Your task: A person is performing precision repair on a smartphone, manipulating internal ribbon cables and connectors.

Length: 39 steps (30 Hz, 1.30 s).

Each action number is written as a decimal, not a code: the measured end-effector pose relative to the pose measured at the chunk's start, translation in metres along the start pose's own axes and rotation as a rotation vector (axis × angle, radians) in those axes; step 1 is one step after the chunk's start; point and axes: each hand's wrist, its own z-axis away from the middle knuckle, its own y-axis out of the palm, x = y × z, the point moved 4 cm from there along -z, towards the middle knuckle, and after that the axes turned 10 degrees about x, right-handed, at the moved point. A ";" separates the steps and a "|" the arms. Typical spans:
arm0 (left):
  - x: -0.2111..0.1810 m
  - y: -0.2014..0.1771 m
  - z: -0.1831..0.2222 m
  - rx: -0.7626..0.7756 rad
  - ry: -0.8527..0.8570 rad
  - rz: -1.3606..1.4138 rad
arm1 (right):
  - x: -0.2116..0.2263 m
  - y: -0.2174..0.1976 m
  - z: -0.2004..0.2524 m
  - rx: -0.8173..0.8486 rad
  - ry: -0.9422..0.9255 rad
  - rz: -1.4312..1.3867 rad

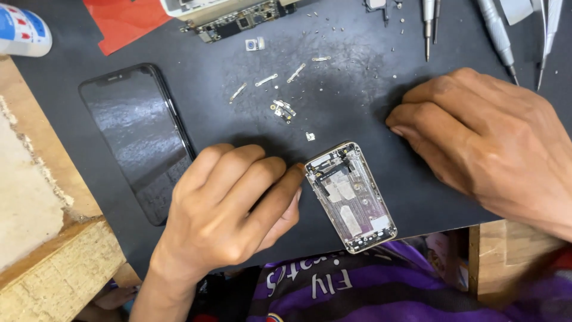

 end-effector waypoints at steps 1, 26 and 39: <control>-0.001 -0.002 -0.001 0.009 0.007 0.002 | -0.001 0.000 0.000 -0.004 0.008 -0.007; -0.029 0.005 -0.009 -0.106 -0.510 0.584 | 0.031 0.000 -0.040 -0.083 -0.315 -0.768; -0.033 0.015 0.002 -0.241 -0.599 0.584 | 0.039 0.002 -0.031 -0.309 -0.380 -0.446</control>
